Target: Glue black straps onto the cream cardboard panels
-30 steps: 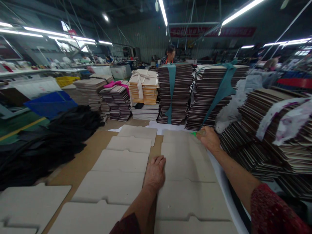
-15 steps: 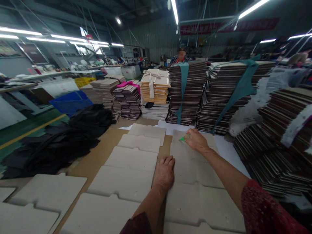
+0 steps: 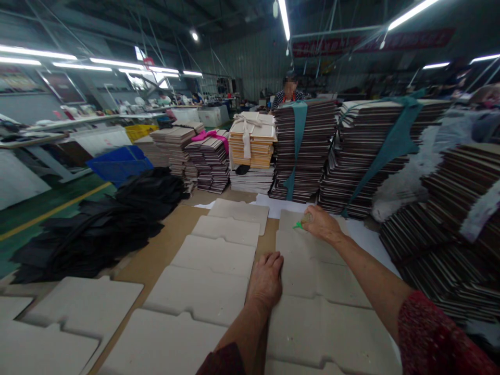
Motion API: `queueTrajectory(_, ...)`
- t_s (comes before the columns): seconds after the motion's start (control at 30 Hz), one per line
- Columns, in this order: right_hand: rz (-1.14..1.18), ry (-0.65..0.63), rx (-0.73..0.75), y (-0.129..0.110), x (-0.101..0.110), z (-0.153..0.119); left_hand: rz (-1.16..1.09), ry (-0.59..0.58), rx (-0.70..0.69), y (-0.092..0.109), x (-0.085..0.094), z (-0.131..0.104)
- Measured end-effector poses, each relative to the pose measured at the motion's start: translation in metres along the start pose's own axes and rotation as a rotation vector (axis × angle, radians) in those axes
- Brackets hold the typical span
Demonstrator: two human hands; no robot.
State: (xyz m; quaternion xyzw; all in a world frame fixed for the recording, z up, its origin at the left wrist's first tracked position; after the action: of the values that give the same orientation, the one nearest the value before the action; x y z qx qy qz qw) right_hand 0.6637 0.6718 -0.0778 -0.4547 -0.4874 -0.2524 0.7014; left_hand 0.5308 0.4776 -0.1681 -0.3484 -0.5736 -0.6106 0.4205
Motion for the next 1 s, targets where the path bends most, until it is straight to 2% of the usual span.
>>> queueTrajectory(0.2, 0.203, 0.088, -0.053, 0.000, -0.010, -0.005, 0.006, 0.004, -0.006, 0.000, -0.002, 0.000)
queueTrajectory(0.33, 0.422, 0.239, -0.195, 0.011, -0.009, -0.017, 0.013, 0.020, -0.016, -0.001, -0.002, -0.001)
queueTrajectory(0.43, 0.645, 0.348, -0.340, 0.031, 0.004, -0.042, 0.018, 0.044, -0.035, -0.002, 0.000, -0.001)
queueTrajectory(0.5, 0.778, 0.373, -0.397, 0.046, 0.018, -0.073, 0.014, 0.058, -0.052, -0.001, 0.002, 0.000)
queueTrajectory(0.6, 1.020, 0.380, -0.451, 0.076, 0.050, -0.144, -0.018, 0.086, -0.055, -0.003, 0.004, 0.003)
queueTrajectory(0.7, 1.323, 0.439, -0.502, 0.108, 0.086, -0.242, -0.086, 0.135, -0.012, -0.007, 0.006, 0.007)
queueTrajectory(0.77, 1.339, 0.552, -0.542, 0.126, 0.113, -0.313, -0.132, 0.167, 0.036, -0.012, 0.006, 0.010)
queueTrajectory(0.83, 1.308, 0.715, -0.656, 0.141, 0.134, -0.384, -0.161, 0.188, 0.089, -0.017, 0.005, 0.013)
queueTrajectory(0.93, 1.388, 0.960, -0.937, 0.152, 0.140, -0.478, -0.173, 0.184, 0.157, -0.022, 0.006, 0.019)
queueTrajectory(1.0, 1.455, 1.028, -1.051, 0.149, 0.133, -0.518, -0.164, 0.177, 0.203, -0.023, 0.011, 0.024)
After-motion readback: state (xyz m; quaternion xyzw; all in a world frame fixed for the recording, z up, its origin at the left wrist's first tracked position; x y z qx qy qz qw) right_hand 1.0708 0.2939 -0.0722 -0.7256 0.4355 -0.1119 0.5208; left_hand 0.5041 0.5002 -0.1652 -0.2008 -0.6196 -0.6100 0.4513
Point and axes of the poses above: each hand's wrist, its own z-axis towards the middle knuckle, its own x-axis out of the back of the hand, y = z × x, the point moved 6 cm from there along z, towards the middle knuckle, and after that the axes turned 3 degrees about -y, right-handed, at the moved point
